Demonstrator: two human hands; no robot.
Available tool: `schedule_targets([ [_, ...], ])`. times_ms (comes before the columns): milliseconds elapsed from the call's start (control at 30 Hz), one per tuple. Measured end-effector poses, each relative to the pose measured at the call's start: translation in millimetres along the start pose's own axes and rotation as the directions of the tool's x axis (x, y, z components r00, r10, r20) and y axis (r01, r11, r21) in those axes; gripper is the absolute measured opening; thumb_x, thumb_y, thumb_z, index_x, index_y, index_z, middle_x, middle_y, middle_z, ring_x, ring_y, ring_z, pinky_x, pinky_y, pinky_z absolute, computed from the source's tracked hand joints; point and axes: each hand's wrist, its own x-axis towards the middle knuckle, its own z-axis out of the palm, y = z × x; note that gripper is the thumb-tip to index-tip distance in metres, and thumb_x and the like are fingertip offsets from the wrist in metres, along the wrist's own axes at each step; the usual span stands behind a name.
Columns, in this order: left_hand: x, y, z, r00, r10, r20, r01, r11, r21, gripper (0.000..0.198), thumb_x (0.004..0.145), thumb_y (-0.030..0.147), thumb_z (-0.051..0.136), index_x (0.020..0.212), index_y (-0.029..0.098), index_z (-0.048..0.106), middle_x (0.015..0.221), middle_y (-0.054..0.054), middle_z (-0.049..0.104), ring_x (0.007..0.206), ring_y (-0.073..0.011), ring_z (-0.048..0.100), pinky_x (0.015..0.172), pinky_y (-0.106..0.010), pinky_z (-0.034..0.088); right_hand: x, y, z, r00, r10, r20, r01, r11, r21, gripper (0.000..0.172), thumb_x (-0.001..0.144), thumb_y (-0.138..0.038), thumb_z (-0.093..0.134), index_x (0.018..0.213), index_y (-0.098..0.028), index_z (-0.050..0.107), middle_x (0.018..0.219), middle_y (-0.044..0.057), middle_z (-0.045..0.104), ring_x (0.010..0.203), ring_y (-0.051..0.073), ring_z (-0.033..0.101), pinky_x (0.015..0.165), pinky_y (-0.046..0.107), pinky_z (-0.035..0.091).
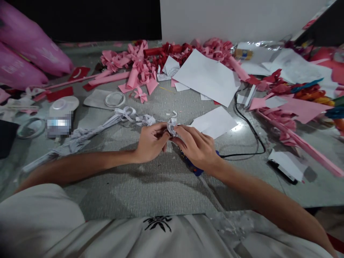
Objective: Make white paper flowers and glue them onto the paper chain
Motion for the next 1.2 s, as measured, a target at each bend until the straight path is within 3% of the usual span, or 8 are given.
schedule_targets([
  [100,2.4,0.6,0.4,0.999,-0.043,0.002,0.043,0.993,-0.105,0.024,0.095,0.022,0.062,0.112,0.015,0.077,0.066,0.002,0.068,0.037,-0.0068,0.056,0.036,-0.018,0.045,-2.0,1.9,-1.9,0.997,0.074,-0.007,-0.072,0.989,0.127,0.042,0.093,-0.024,0.079,0.132,-0.027,0.061,0.109,0.006,0.080,0.089,0.019,0.079,0.076,0.030,0.064],
  [200,3.0,1.1,1.6,0.999,-0.042,-0.004,0.041,0.981,-0.189,0.026,0.094,0.028,0.067,0.116,0.015,0.074,0.087,-0.004,0.078,0.038,-0.0064,0.057,0.036,-0.020,0.050,1.3,2.4,-8.1,0.956,0.283,-0.076,-0.244,0.912,0.329,0.044,0.089,-0.021,0.080,0.129,-0.026,0.063,0.115,0.007,0.073,0.077,0.015,0.072,0.059,0.027,0.061],
  [300,0.2,-0.1,1.1,1.000,0.018,0.008,-0.017,0.990,-0.143,0.024,0.096,0.033,0.069,0.111,0.016,0.076,0.096,-0.007,0.081,0.043,-0.0072,0.062,0.041,-0.020,0.054,8.6,2.8,-15.9,0.904,0.419,0.083,-0.407,0.785,0.466,0.033,0.087,-0.019,0.078,0.119,-0.023,0.068,0.111,0.005,0.070,0.073,0.013,0.066,0.053,0.025,0.055],
  [467,-6.2,-5.9,-3.1,0.990,0.136,0.021,-0.137,0.990,0.045,0.021,0.097,0.027,0.069,0.113,0.019,0.080,0.087,-0.004,0.081,0.047,-0.0078,0.065,0.047,-0.018,0.054,12.4,5.3,-19.8,0.831,0.455,0.320,-0.556,0.666,0.496,0.021,0.086,-0.016,0.071,0.105,-0.023,0.074,0.087,0.000,0.073,0.067,0.012,0.063,0.056,0.024,0.050],
  [667,-10.1,-5.0,-4.6,0.983,0.175,0.056,-0.181,0.974,0.139,0.022,0.098,0.029,0.067,0.113,0.020,0.081,0.068,0.000,0.075,0.042,-0.0073,0.060,0.045,-0.018,0.050,9.6,7.0,-18.7,0.838,0.438,0.325,-0.541,0.589,0.600,0.014,0.083,-0.015,0.073,0.093,-0.023,0.077,0.086,0.000,0.072,0.067,0.011,0.060,0.055,0.024,0.046],
  [933,-11.5,1.7,-6.5,0.973,0.210,0.091,-0.220,0.970,0.108,0.016,0.096,0.024,0.072,0.108,0.018,0.080,0.094,-0.007,0.084,0.076,-0.0155,0.078,0.062,-0.021,0.059,10.2,7.7,-18.7,0.859,0.424,0.286,-0.503,0.601,0.621,0.013,0.084,-0.013,0.075,0.088,-0.024,0.081,0.084,0.000,0.075,0.064,0.011,0.061,0.055,0.024,0.049],
  [1067,-7.9,6.6,-3.3,0.998,0.059,0.036,-0.059,0.998,0.010,0.020,0.097,0.032,0.071,0.111,0.019,0.079,0.085,-0.004,0.082,0.043,-0.0072,0.061,0.041,-0.019,0.048,13.4,11.7,-16.9,0.840,0.451,0.303,-0.533,0.579,0.617,0.007,0.087,-0.023,0.077,0.093,-0.025,0.082,0.088,0.002,0.076,0.070,0.013,0.065,0.056,0.024,0.051],
  [1200,1.9,14.9,-3.2,0.992,-0.126,-0.014,0.122,0.982,-0.144,0.033,0.095,0.040,0.075,0.120,0.019,0.074,0.065,0.003,0.073,0.030,-0.0050,0.048,0.029,-0.018,0.033,16.7,15.7,-18.7,0.811,0.486,0.325,-0.570,0.535,0.624,0.020,0.091,-0.038,0.077,0.104,-0.023,0.082,0.098,0.006,0.078,0.082,0.016,0.069,0.061,0.024,0.056],
])
